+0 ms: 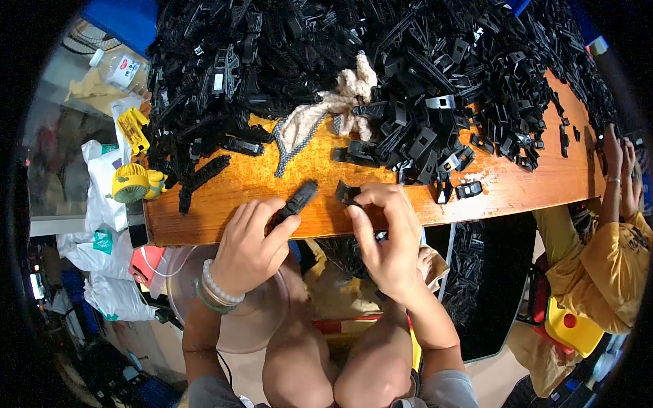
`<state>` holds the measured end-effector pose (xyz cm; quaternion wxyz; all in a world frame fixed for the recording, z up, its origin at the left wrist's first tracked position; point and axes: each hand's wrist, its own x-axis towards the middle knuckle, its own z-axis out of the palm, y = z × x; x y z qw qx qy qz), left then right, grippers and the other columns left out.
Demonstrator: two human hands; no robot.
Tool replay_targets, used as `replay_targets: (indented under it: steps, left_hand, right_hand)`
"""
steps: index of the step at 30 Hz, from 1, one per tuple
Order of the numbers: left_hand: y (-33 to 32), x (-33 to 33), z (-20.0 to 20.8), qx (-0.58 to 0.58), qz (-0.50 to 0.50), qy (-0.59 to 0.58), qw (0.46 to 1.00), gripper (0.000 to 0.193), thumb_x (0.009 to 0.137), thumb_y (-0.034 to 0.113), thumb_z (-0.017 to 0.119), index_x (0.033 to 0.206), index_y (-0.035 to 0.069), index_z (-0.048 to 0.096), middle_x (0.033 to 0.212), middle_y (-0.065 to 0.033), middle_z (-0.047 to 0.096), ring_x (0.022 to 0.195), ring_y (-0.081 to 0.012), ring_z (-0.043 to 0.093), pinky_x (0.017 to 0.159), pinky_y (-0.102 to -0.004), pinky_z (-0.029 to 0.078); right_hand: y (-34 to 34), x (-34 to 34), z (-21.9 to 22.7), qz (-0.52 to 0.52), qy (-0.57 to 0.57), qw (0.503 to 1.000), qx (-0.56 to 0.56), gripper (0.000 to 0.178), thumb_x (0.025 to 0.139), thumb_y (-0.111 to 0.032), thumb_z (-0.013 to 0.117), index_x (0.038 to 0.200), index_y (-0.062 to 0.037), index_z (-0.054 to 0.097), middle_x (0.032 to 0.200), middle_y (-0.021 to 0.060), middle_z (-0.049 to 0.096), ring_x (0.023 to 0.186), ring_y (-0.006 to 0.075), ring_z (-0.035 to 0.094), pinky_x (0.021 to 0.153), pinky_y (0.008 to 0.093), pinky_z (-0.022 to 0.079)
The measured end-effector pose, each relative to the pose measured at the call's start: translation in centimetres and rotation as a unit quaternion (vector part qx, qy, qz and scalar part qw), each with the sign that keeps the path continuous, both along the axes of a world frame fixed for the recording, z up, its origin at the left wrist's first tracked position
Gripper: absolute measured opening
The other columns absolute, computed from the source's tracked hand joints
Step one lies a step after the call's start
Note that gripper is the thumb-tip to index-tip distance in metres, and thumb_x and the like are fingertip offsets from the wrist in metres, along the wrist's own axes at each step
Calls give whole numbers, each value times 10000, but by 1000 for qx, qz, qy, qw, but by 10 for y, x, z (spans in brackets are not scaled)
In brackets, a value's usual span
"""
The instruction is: The person assembles plastic components by hand, taking small black parts from the table, fitting and snapping them together, and placing the assembled pieces aside.
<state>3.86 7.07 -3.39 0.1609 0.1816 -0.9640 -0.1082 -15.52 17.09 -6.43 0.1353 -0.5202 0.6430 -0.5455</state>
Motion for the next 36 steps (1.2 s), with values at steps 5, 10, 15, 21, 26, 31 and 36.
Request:
replay_targets:
  steps: [5, 10, 15, 21, 26, 31, 36]
  left_hand:
    - [-8, 1, -16, 58, -2, 89, 994, 294, 764, -9, 624, 1057, -9, 595, 1064, -180, 564, 937, -344, 567, 816, -405, 477]
    - [-13, -4, -12, 193, 63, 157, 967, 266, 751, -43, 667, 1012, -16, 621, 945, -125, 573, 904, -307, 556, 804, -377, 472]
    - [-15, -1, -15, 234, 71, 145, 959, 193, 751, -28, 672, 944, -21, 655, 904, -113, 561, 875, -285, 544, 787, -374, 465]
    - [-17, 1, -19, 239, 54, 147, 958, 210, 756, -24, 669, 965, -29, 651, 901, -117, 565, 870, -286, 544, 775, -371, 464]
    - [-13, -9, -20, 217, 17, 191, 957, 215, 731, -43, 694, 943, -39, 659, 889, -129, 601, 823, -280, 563, 743, -349, 470]
    - [-16, -9, -19, 203, 5, 184, 962, 229, 739, -6, 724, 959, -36, 667, 904, -120, 612, 840, -258, 583, 749, -340, 483]
    - [-46, 12, -11, 102, 123, 158, 974, 282, 787, 84, 716, 1044, -12, 652, 897, -111, 572, 838, -257, 586, 743, -349, 490]
  right_hand:
    - [3, -1, 14, 53, -396, 915, 51, 285, 1029, -182, 445, 1251, -23, 524, 827, 91, 629, 479, 91, 521, 414, 186, 381]
    - [-4, -7, 16, 136, -425, 884, 136, 278, 990, -147, 532, 1237, -26, 570, 830, 72, 628, 547, 77, 521, 470, 178, 399]
    - [-10, -7, 25, 170, -100, 968, 155, 288, 836, -44, 699, 1114, 10, 650, 841, 84, 622, 658, 128, 551, 596, 257, 446]
    - [-14, -12, 14, 143, 7, 983, 114, 261, 750, -73, 764, 995, -8, 704, 836, 93, 613, 774, 223, 566, 708, 322, 449]
    - [-21, -1, 9, 131, 108, 983, 72, 264, 693, -160, 787, 923, -41, 736, 895, 58, 606, 853, 239, 523, 771, 360, 381]
    - [-11, -4, 12, 95, 153, 982, 60, 264, 715, -182, 774, 926, -30, 727, 899, 74, 605, 846, 257, 529, 763, 366, 401]
    - [-4, -16, 20, 149, 147, 976, 68, 223, 748, -127, 756, 942, -28, 711, 887, 81, 608, 795, 258, 540, 712, 365, 433]
